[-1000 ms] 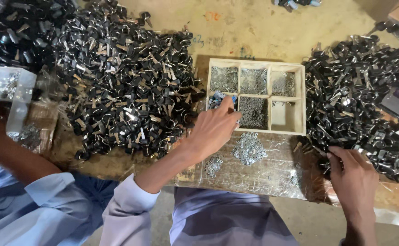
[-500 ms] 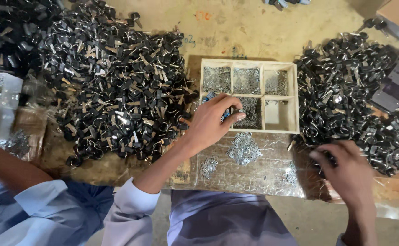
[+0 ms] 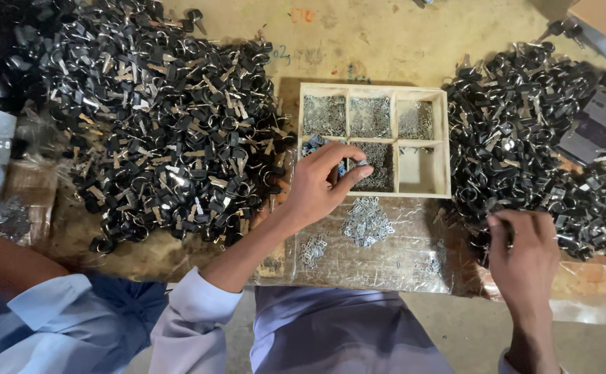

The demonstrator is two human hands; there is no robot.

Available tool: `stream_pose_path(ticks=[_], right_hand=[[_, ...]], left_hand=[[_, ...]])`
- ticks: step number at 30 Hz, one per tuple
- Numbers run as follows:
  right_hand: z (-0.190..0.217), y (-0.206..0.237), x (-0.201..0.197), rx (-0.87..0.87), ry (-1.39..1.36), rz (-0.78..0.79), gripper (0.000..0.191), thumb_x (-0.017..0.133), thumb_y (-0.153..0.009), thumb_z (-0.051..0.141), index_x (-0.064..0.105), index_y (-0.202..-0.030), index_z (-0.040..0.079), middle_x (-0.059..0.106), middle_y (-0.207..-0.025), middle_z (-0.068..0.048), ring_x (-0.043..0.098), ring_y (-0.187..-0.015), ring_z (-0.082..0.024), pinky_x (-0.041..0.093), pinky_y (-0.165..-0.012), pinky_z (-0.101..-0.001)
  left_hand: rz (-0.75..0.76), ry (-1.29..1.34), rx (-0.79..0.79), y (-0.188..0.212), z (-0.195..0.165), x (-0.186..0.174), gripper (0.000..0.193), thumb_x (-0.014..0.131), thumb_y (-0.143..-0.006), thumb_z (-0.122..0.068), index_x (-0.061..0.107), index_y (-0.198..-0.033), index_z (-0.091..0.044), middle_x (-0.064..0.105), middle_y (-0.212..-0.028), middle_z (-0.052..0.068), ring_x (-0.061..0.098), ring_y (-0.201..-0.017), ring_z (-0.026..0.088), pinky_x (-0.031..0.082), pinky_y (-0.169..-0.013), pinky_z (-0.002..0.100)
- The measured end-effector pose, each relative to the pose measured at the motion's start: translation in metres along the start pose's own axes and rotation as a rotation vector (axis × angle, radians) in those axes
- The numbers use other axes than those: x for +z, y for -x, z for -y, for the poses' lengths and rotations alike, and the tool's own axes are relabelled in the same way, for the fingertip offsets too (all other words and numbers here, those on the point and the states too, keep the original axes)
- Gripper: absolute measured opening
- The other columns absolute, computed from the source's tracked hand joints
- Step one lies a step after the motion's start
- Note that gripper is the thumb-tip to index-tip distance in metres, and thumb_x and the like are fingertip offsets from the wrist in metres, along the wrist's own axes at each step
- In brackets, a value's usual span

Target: The person sits at a workbench covered in piles of black plastic housings and assembles small electrical components by hand. They pick a black housing, insert a small blue-and-silver part into it, and place the finished assembly into a compartment of a wooden sorting tray, repeating this cycle continuously.

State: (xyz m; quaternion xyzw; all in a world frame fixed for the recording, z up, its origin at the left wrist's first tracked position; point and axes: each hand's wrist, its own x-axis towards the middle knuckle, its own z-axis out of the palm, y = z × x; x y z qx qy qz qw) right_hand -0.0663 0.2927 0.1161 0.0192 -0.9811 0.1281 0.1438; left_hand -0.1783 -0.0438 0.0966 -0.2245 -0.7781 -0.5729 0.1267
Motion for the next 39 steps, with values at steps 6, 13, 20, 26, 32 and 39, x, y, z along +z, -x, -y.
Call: stream_pose_path(ticks=[6, 13, 20, 26, 32, 39], right_hand=[[-0.004, 0.003, 0.018, 0.321, -0.668, 0.275, 0.013, 0.062, -0.099, 0.014, 0.066, -0.104, 0.002, 0.069, -0.081, -0.005, 0.058, -0.066, -0.006, 0.044, -0.056, -0.0231], [0.029, -0.002, 0.041, 0.041, -0.408, 0.196, 0.033, 0.081, -0.088, 0.021, 0.067, -0.111, 0.002, 0.073, -0.092, -0.003, 0.063, -0.06, -0.011, 0.05, -0.054, -0.0277], [0.053, -0.022, 0.023, -0.214, -0.121, 0.034, 0.021, 0.08, -0.092, 0.015, 0.075, -0.11, 0.007, 0.071, -0.107, -0.009, 0.07, -0.079, -0.022, 0.057, -0.065, -0.0321], [0.064, -0.071, 0.003, -0.324, -0.309, 0.194, 0.018, 0.079, -0.089, 0.012, 0.077, -0.107, 0.009, 0.069, -0.101, -0.006, 0.069, -0.072, -0.02, 0.056, -0.063, -0.0323], [0.1, -0.124, 0.035, -0.429, -0.246, 0.324, 0.021, 0.08, -0.085, 0.019, 0.078, -0.104, 0.01, 0.066, -0.098, -0.01, 0.069, -0.075, -0.029, 0.056, -0.066, -0.0395], [0.105, -0.138, 0.06, -0.341, -0.343, 0.361, 0.018, 0.077, -0.086, 0.022, 0.075, -0.098, 0.009, 0.068, -0.096, -0.01, 0.069, -0.085, -0.032, 0.055, -0.073, -0.0437]], left_hand=[[-0.048, 0.03, -0.002, 0.002, 0.001, 0.003, 0.016, 0.079, -0.097, -0.017, 0.07, -0.107, -0.009, 0.073, -0.101, 0.004, 0.054, -0.055, 0.005, 0.041, -0.046, 0.024], [-0.073, 0.021, -0.022, 0.003, -0.006, 0.002, 0.016, 0.08, -0.097, -0.015, 0.07, -0.107, -0.009, 0.072, -0.1, 0.003, 0.051, -0.055, 0.005, 0.039, -0.048, 0.024], [0.003, 0.018, -0.069, 0.004, 0.001, 0.004, 0.026, 0.077, -0.097, -0.015, 0.073, -0.122, -0.011, 0.074, -0.102, 0.005, 0.05, -0.051, 0.005, 0.042, -0.043, 0.024], [-0.045, 0.154, -0.01, 0.009, 0.004, 0.008, 0.024, 0.083, -0.094, -0.011, 0.075, -0.116, -0.008, 0.078, -0.113, 0.011, 0.078, -0.1, 0.018, 0.067, -0.087, 0.028], [-0.047, 0.312, -0.216, 0.011, 0.0, 0.007, 0.025, 0.079, -0.092, -0.002, 0.074, -0.117, -0.001, 0.078, -0.113, 0.013, 0.078, -0.101, 0.017, 0.066, -0.088, 0.027], [-0.08, 0.354, -0.367, 0.008, 0.0, 0.007, 0.026, 0.079, -0.091, -0.004, 0.074, -0.116, 0.001, 0.079, -0.106, 0.012, 0.077, -0.093, 0.014, 0.064, -0.08, 0.024]])
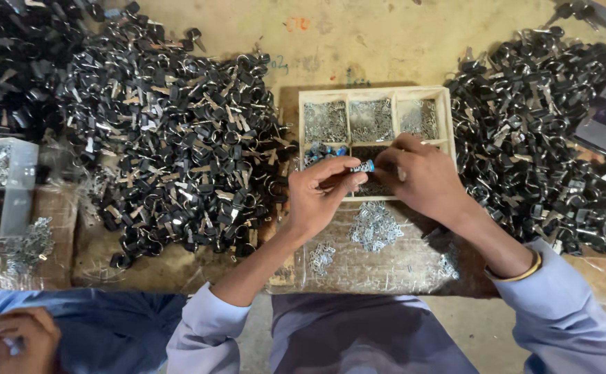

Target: The person sits at a workbench covered in piles of black plastic housings and assembles small electrical components by hand. They pick a black housing, insert a small blue-and-silver part into it, and place the finished assembly into a compartment of a wooden sorting tray, repeating this cycle continuously.

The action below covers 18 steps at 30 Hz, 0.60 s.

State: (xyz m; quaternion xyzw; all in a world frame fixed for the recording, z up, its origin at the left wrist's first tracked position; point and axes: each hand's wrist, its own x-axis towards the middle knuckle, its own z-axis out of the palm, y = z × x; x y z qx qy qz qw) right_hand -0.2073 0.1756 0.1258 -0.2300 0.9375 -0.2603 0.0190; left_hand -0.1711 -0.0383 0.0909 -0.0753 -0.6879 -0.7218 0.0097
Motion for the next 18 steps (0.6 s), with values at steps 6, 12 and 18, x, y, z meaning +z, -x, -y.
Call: stream_pose_path(ticks=[6, 12, 18], right_hand=[[-0.005, -0.014, -0.012, -0.065, 0.002, 0.004, 0.013, 0.076, -0.082, 0.017, 0.074, -0.091, 0.008, 0.068, -0.092, -0.009, 0.067, -0.091, -0.032, 0.055, -0.076, -0.0436], [0.024, -0.002, -0.058, -0.211, -0.044, -0.211, 0.011, 0.072, -0.092, 0.007, 0.064, -0.099, 0.002, 0.066, -0.104, -0.012, 0.063, -0.097, -0.032, 0.05, -0.082, -0.0428], [0.078, 0.047, -0.108, -0.749, -0.166, -0.183, 0.02, 0.073, -0.09, 0.018, 0.071, -0.104, 0.004, 0.07, -0.11, -0.009, 0.066, -0.099, -0.027, 0.05, -0.074, -0.0402]], left_hand=[[0.011, -0.086, 0.101, -0.008, 0.005, -0.001, 0.027, 0.079, -0.094, -0.008, 0.074, -0.119, -0.001, 0.078, -0.112, 0.014, 0.078, -0.098, 0.018, 0.067, -0.088, 0.028], [-0.001, -0.19, 0.16, -0.01, 0.018, -0.001, 0.022, 0.079, -0.093, -0.008, 0.076, -0.115, -0.002, 0.08, -0.108, 0.015, 0.08, -0.092, 0.018, 0.069, -0.08, 0.028], [0.022, -0.142, -0.008, -0.013, 0.025, 0.0, 0.021, 0.08, -0.093, -0.011, 0.078, -0.113, -0.004, 0.085, -0.093, 0.013, 0.081, -0.066, 0.015, 0.063, -0.056, 0.026]])
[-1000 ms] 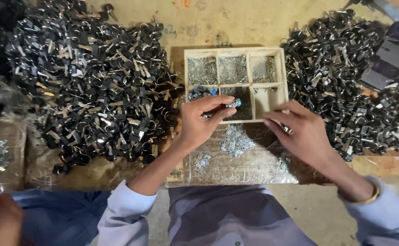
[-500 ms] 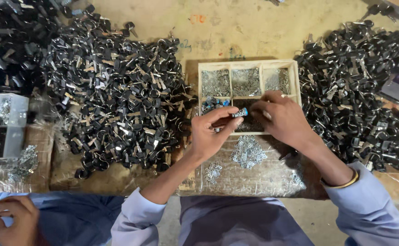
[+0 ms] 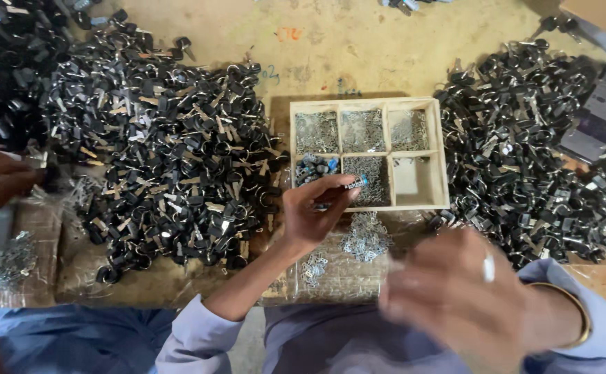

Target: The person sits at a workbench covered in piles of black plastic housings and assembles small electrical components by hand. They pick a black housing, insert a small blue-and-silver part into it, and place the finished assembly into a compartment of a wooden sorting tray, repeating this cycle continuously.

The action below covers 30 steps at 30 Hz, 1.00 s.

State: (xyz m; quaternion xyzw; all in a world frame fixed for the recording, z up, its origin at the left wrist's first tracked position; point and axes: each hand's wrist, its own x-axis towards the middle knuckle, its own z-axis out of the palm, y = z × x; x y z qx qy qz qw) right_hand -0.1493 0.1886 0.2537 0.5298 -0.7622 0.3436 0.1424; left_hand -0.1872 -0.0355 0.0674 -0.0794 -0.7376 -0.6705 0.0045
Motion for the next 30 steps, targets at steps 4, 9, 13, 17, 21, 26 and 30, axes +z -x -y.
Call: stream_pose_path(ticks=[4, 9, 13, 17, 21, 26, 30], right_hand=[[0.006, 0.012, -0.012, -0.384, -0.071, 0.068, 0.009, 0.068, -0.101, 0.013, 0.071, -0.099, 0.005, 0.072, -0.111, -0.012, 0.07, -0.097, -0.024, 0.055, -0.079, -0.035], [-0.018, 0.014, -0.015, -0.563, -0.303, 0.211, 0.023, 0.061, -0.095, 0.007, 0.072, -0.109, -0.007, 0.074, -0.112, -0.019, 0.072, -0.088, -0.024, 0.053, -0.076, -0.0338], [-0.012, -0.009, -0.013, -0.058, 0.047, 0.007, 0.019, 0.07, -0.091, 0.014, 0.069, -0.105, 0.001, 0.069, -0.095, -0.011, 0.065, -0.082, -0.026, 0.05, -0.07, -0.0386], [-0.051, -0.022, 0.028, 0.56, 0.202, -0.001, 0.012, 0.077, -0.09, 0.013, 0.07, -0.093, 0.004, 0.069, -0.096, -0.01, 0.064, -0.087, -0.029, 0.051, -0.075, -0.0394], [-0.09, 0.0, 0.068, 0.618, 0.196, 0.126, 0.011, 0.079, -0.087, 0.01, 0.071, -0.09, 0.003, 0.068, -0.089, -0.011, 0.064, -0.085, -0.034, 0.05, -0.075, -0.0417], [-0.112, 0.03, 0.093, 0.636, 0.125, 0.091, 0.013, 0.078, -0.085, 0.008, 0.074, -0.097, 0.005, 0.07, -0.095, -0.01, 0.065, -0.091, -0.032, 0.052, -0.079, -0.041], [-0.118, 0.042, 0.096, 0.703, -0.182, -0.118, 0.012, 0.076, -0.092, 0.003, 0.071, -0.102, 0.004, 0.071, -0.103, -0.007, 0.066, -0.095, -0.021, 0.052, -0.084, -0.0334]], left_hand=[[-0.052, -0.071, 0.265, 0.004, -0.01, 0.0, 0.02, 0.078, -0.096, -0.009, 0.075, -0.115, -0.002, 0.079, -0.104, 0.015, 0.08, -0.084, 0.018, 0.068, -0.071, 0.028], [-0.032, -0.049, 0.181, 0.004, -0.014, -0.002, 0.021, 0.078, -0.095, -0.007, 0.075, -0.115, -0.002, 0.079, -0.102, 0.014, 0.08, -0.081, 0.019, 0.066, -0.07, 0.028], [-0.039, -0.043, 0.075, 0.001, -0.007, -0.001, 0.019, 0.081, -0.091, -0.005, 0.078, -0.11, -0.004, 0.082, -0.092, 0.008, 0.081, -0.071, 0.015, 0.067, -0.062, 0.024], [-0.036, -0.027, 0.182, 0.004, -0.006, -0.006, 0.022, 0.078, -0.093, -0.006, 0.075, -0.115, -0.004, 0.08, -0.107, 0.009, 0.081, -0.093, 0.019, 0.069, -0.086, 0.028], [-0.064, -0.083, 0.188, 0.007, -0.01, -0.01, 0.025, 0.081, -0.092, -0.01, 0.075, -0.115, -0.004, 0.079, -0.11, 0.011, 0.08, -0.098, 0.02, 0.068, -0.086, 0.03], [-0.066, -0.059, 0.171, 0.004, -0.007, -0.007, 0.025, 0.081, -0.092, -0.012, 0.075, -0.116, -0.005, 0.079, -0.11, 0.011, 0.08, -0.095, 0.02, 0.069, -0.084, 0.028], [-0.051, -0.08, 0.171, 0.002, -0.004, -0.005, 0.025, 0.082, -0.091, -0.012, 0.076, -0.115, -0.005, 0.079, -0.11, 0.011, 0.081, -0.094, 0.019, 0.069, -0.083, 0.028]])
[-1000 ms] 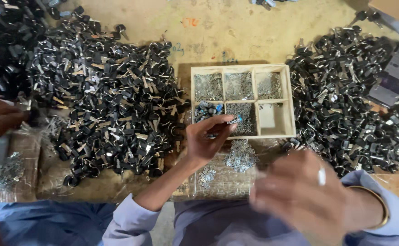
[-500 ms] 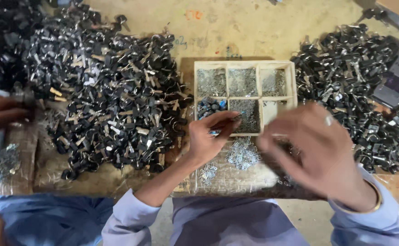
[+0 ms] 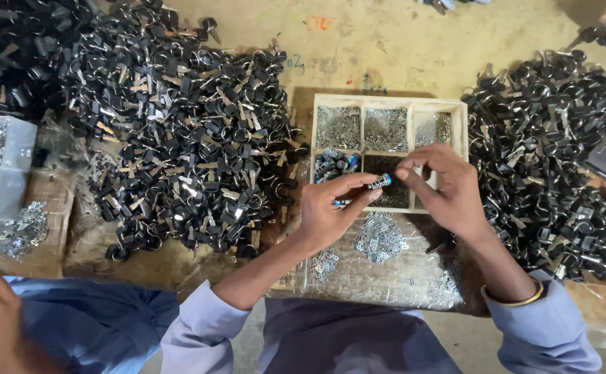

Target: The person sits at a workbench covered in piles of black plastic housings and assembles small electrical components by hand. They pick a black housing, insert a small blue-and-silver part into it, and place the finished assembly into a compartment of a wooden sorting tray, repeating this cycle continuously.

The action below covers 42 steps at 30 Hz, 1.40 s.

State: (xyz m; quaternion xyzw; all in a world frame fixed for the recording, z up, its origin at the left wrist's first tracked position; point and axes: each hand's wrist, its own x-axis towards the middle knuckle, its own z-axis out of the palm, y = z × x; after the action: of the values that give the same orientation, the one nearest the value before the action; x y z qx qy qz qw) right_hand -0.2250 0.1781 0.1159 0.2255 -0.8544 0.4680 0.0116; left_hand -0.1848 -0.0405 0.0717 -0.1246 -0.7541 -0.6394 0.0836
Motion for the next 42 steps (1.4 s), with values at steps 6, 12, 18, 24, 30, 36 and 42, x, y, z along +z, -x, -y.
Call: stream_pose_path(ticks=[6, 12, 18, 24, 30, 36, 42], right_hand=[[-0.004, 0.006, 0.005, 0.073, -0.275, 0.068, 0.016, 0.07, -0.094, -0.004, 0.07, -0.11, -0.002, 0.067, -0.111, -0.01, 0.066, -0.101, -0.016, 0.054, -0.083, -0.0265], [0.0, 0.003, 0.005, 0.047, -0.318, 0.066, 0.017, 0.07, -0.094, -0.004, 0.069, -0.111, -0.001, 0.065, -0.114, -0.01, 0.066, -0.102, -0.016, 0.056, -0.084, -0.0261], [0.003, 0.005, 0.008, -0.045, -0.124, 0.017, 0.016, 0.073, -0.093, -0.003, 0.071, -0.109, 0.0, 0.068, -0.11, -0.008, 0.069, -0.099, -0.016, 0.056, -0.081, -0.0276], [-0.004, 0.006, 0.018, 0.127, -0.422, 0.061, 0.016, 0.067, -0.096, -0.005, 0.07, -0.112, -0.003, 0.062, -0.116, -0.01, 0.068, -0.094, -0.014, 0.061, -0.073, -0.0241], [-0.011, 0.005, 0.017, 0.031, -0.422, 0.069, 0.018, 0.067, -0.095, -0.006, 0.071, -0.112, -0.002, 0.062, -0.118, -0.011, 0.07, -0.091, -0.014, 0.06, -0.072, -0.0263], [-0.007, 0.006, 0.015, 0.017, -0.379, 0.059, 0.021, 0.069, -0.093, -0.007, 0.074, -0.112, -0.001, 0.065, -0.116, -0.01, 0.069, -0.091, -0.013, 0.059, -0.071, -0.0249], [-0.005, 0.004, 0.013, -0.119, -0.169, -0.003, 0.024, 0.076, -0.09, -0.003, 0.076, -0.113, 0.003, 0.07, -0.112, -0.008, 0.068, -0.095, -0.015, 0.057, -0.076, -0.0267]], left_hand=[[-0.006, -0.039, -0.021, -0.003, -0.003, 0.003, 0.027, 0.083, -0.089, -0.009, 0.076, -0.113, -0.002, 0.079, -0.108, 0.011, 0.08, -0.096, 0.019, 0.067, -0.086, 0.029], [-0.007, -0.028, -0.016, -0.003, -0.005, 0.005, 0.027, 0.084, -0.088, -0.007, 0.075, -0.113, -0.002, 0.079, -0.106, 0.012, 0.08, -0.096, 0.018, 0.067, -0.086, 0.028], [-0.016, -0.062, -0.015, -0.002, -0.003, 0.005, 0.024, 0.085, -0.087, -0.007, 0.077, -0.11, -0.002, 0.08, -0.104, 0.011, 0.08, -0.094, 0.018, 0.067, -0.083, 0.027], [0.003, -0.029, -0.013, -0.005, -0.001, 0.0, 0.024, 0.084, -0.088, -0.007, 0.076, -0.111, -0.003, 0.08, -0.105, 0.011, 0.08, -0.094, 0.018, 0.068, -0.082, 0.026], [0.012, 0.016, -0.037, -0.008, -0.004, -0.003, 0.024, 0.082, -0.089, -0.004, 0.076, -0.112, -0.002, 0.08, -0.105, 0.011, 0.08, -0.094, 0.018, 0.067, -0.082, 0.026], [0.033, 0.072, -0.096, -0.006, -0.006, -0.005, 0.023, 0.08, -0.09, -0.001, 0.076, -0.112, 0.0, 0.08, -0.104, 0.01, 0.079, -0.093, 0.015, 0.067, -0.081, 0.026], [0.019, 0.079, -0.1, -0.005, -0.004, -0.002, 0.022, 0.08, -0.09, -0.002, 0.076, -0.112, 0.0, 0.08, -0.104, 0.011, 0.079, -0.093, 0.015, 0.066, -0.08, 0.025]])
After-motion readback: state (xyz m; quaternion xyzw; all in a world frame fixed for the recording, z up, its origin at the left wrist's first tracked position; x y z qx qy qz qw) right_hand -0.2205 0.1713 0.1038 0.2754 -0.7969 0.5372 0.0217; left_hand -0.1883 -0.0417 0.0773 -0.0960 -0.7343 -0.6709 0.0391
